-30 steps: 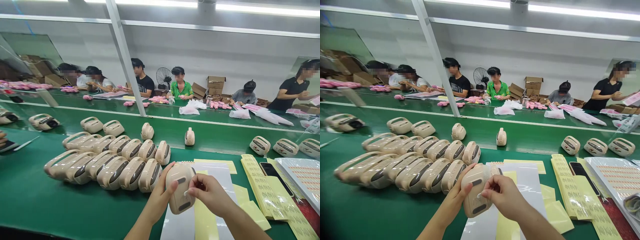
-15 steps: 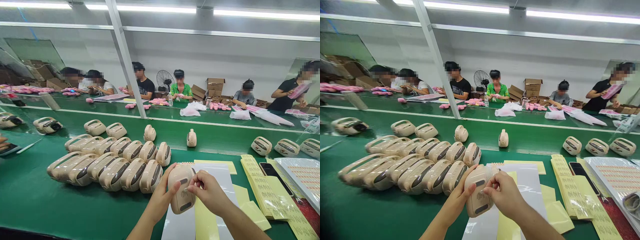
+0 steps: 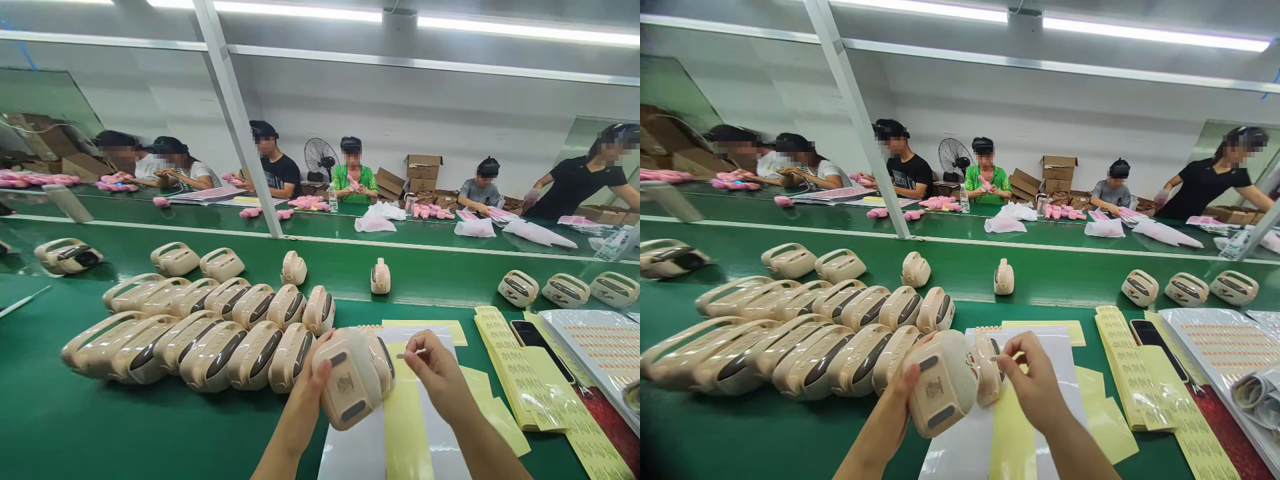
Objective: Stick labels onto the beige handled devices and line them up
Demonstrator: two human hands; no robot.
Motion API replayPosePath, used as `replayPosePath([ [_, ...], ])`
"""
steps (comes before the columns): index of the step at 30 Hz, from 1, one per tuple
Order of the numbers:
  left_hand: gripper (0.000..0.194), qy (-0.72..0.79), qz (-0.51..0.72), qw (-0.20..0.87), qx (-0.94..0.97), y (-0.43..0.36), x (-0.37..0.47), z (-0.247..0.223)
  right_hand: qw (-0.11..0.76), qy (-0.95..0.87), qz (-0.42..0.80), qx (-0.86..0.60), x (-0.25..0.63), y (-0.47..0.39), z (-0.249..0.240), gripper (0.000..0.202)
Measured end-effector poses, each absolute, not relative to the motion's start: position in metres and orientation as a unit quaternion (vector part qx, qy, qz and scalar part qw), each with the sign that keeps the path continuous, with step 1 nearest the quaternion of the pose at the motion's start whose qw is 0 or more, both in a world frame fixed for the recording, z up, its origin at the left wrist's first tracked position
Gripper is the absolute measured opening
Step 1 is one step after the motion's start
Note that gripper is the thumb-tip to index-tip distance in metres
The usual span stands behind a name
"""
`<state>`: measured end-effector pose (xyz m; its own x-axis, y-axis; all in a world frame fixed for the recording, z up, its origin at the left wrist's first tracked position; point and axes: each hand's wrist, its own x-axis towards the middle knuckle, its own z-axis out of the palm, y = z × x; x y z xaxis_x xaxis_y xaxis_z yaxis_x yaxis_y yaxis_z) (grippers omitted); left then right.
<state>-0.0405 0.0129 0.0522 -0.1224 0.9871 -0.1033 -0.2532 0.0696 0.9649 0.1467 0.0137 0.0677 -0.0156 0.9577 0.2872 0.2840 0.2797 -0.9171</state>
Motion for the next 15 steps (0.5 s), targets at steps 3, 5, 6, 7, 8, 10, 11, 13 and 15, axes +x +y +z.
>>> replayPosePath([
  [3,0.069,0.467,0.572,0.621,0.261,0.011,-0.04,0.049,0.377,-0.608,0.354,-0.602,0.169,0.03,0.032,0.012],
  [5,0.066,0.462,0.572,0.633,0.242,0.01,-0.039,0.045,0.278,-0.608,0.349,-0.657,0.176,0.037,0.001,0.011],
  [6,0.065,0.46,0.579,0.624,0.252,0.01,-0.039,0.043,0.243,-0.609,0.343,-0.672,0.176,0.039,-0.013,0.011],
  [7,0.065,0.461,0.587,0.609,0.27,0.01,-0.039,0.041,0.219,-0.611,0.335,-0.682,0.175,0.039,-0.026,0.012],
  [8,0.066,0.464,0.595,0.589,0.292,0.01,-0.039,0.039,0.207,-0.614,0.325,-0.689,0.173,0.038,-0.037,0.013],
  [10,0.07,0.478,0.598,0.547,0.34,0.012,-0.039,0.036,0.195,-0.62,0.303,-0.697,0.17,0.035,-0.05,0.014],
  [11,0.073,0.488,0.592,0.531,0.361,0.012,-0.038,0.036,0.19,-0.624,0.29,-0.7,0.168,0.033,-0.053,0.014],
  [13,0.075,0.51,0.57,0.51,0.394,0.014,-0.038,0.036,0.188,-0.63,0.266,-0.705,0.167,0.03,-0.051,0.011],
  [15,0.074,0.526,0.55,0.489,0.426,0.014,-0.036,0.038,0.236,-0.648,0.224,-0.689,0.164,0.025,-0.038,0.011],
])
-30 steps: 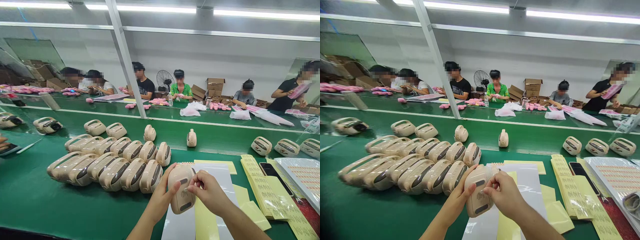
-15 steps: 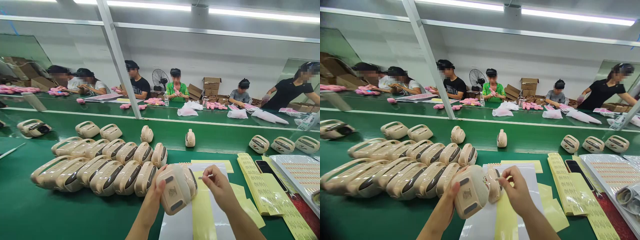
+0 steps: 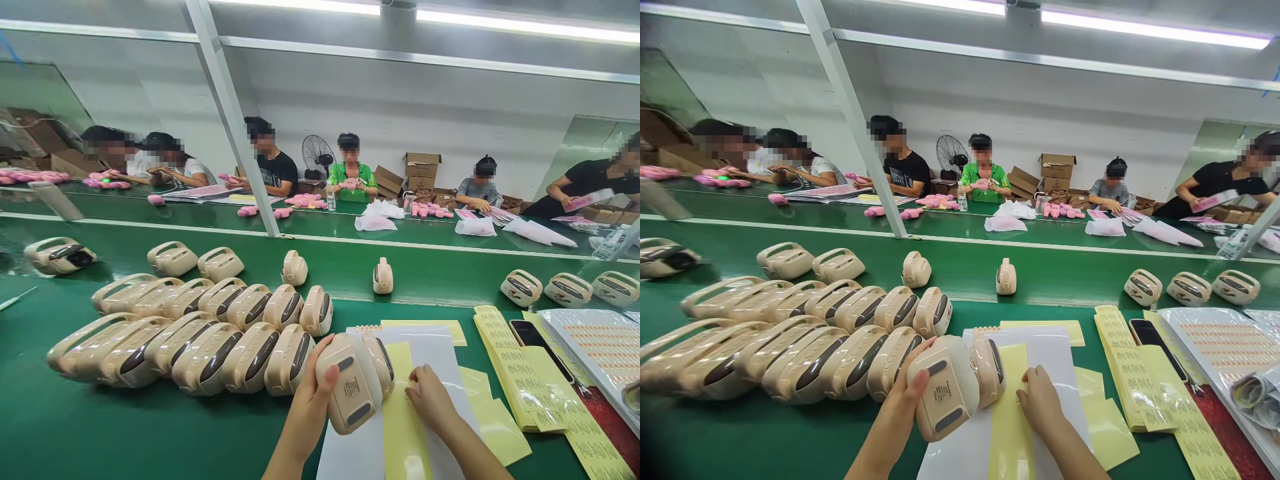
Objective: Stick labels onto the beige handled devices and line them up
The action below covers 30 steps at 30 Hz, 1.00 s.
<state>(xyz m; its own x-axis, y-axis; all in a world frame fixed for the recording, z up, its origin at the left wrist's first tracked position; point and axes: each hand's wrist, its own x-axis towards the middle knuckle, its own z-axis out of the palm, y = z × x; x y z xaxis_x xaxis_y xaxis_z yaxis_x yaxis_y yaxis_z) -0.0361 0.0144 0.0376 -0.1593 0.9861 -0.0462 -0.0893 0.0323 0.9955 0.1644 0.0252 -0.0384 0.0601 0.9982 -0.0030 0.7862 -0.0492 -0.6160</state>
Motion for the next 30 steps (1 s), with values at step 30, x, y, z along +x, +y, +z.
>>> replayPosePath([
  [30,0.063,0.588,0.51,0.272,0.566,0.005,-0.012,0.061,0.576,-0.711,-0.089,-0.394,0.115,-0.008,0.047,0.023],
])
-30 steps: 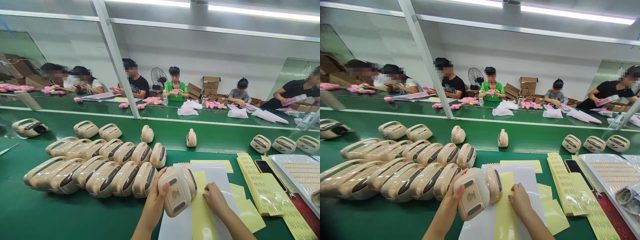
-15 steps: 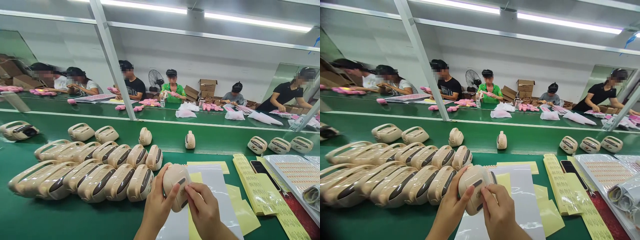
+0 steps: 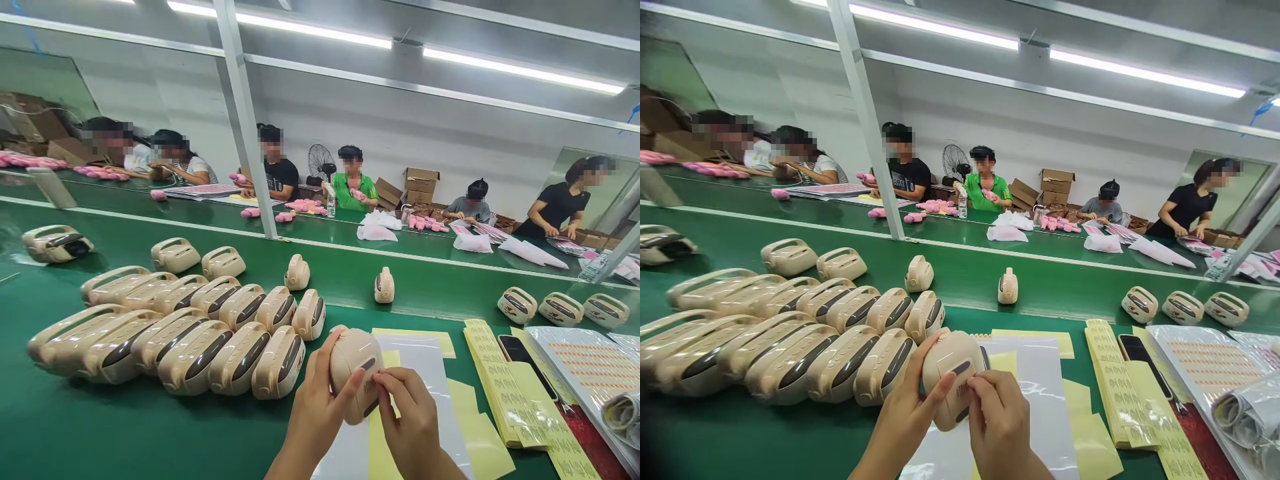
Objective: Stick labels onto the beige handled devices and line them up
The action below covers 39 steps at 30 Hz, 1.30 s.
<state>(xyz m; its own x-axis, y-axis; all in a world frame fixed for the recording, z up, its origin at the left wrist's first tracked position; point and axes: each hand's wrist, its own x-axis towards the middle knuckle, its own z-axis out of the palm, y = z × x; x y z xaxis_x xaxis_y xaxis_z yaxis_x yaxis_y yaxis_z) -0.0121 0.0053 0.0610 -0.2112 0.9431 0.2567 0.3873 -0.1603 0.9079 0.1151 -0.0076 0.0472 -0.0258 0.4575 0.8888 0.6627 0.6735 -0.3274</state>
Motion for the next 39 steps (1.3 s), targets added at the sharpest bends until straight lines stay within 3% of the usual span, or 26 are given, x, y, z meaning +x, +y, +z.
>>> replayPosePath([
  [4,0.062,0.575,0.513,0.292,0.567,0.006,-0.011,0.06,0.58,-0.711,-0.052,-0.395,0.119,-0.008,0.05,0.022],
  [14,0.062,0.569,0.514,0.308,0.563,0.006,-0.011,0.062,0.565,-0.721,-0.11,-0.386,0.118,-0.008,0.045,0.027],
  [21,0.058,0.551,0.514,0.33,0.569,0.008,-0.009,0.061,0.534,-0.738,0.015,-0.412,0.131,-0.005,0.057,0.011],
  [29,0.059,0.541,0.515,0.341,0.571,0.007,-0.008,0.066,0.551,-0.712,-0.096,-0.425,0.125,-0.003,0.057,0.013],
  [39,0.058,0.521,0.517,0.348,0.583,0.012,-0.008,0.074,0.534,-0.738,-0.061,-0.407,0.126,-0.01,0.059,0.016],
])
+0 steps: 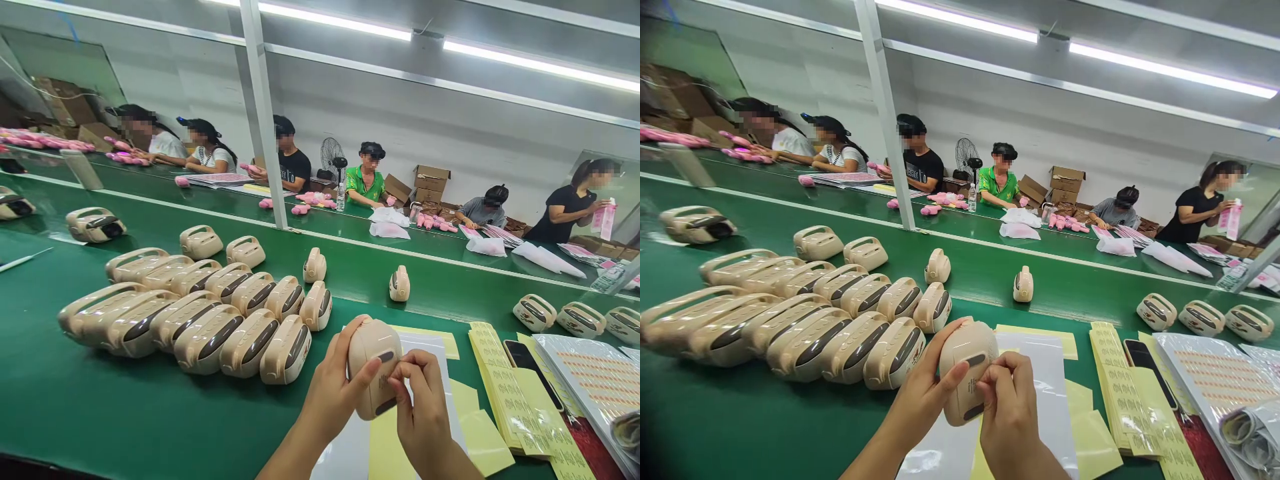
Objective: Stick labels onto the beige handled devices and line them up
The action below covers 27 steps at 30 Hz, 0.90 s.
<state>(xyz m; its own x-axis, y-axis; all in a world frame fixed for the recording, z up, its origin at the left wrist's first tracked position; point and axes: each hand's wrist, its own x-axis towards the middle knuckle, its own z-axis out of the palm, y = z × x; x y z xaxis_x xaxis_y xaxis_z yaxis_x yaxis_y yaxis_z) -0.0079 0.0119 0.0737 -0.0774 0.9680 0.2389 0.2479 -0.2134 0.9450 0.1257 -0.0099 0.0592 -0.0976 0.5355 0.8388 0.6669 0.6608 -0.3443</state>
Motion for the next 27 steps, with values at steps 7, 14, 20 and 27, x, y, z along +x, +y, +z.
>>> replayPosePath([
  [7,0.058,0.526,0.524,0.337,0.579,0.021,-0.014,0.075,0.49,-0.765,-0.137,-0.393,0.135,-0.009,0.066,0.022],
  [14,0.058,0.521,0.523,0.345,0.579,0.021,-0.012,0.072,0.492,-0.737,-0.245,-0.393,0.128,-0.002,0.063,0.037],
  [20,0.06,0.517,0.507,0.364,0.586,0.022,-0.014,0.075,0.5,-0.743,-0.258,-0.362,0.129,0.002,0.062,0.016],
  [27,0.067,0.496,0.48,0.404,0.6,0.031,-0.022,0.086,0.563,-0.757,-0.006,-0.333,0.133,-0.011,0.094,0.015],
])
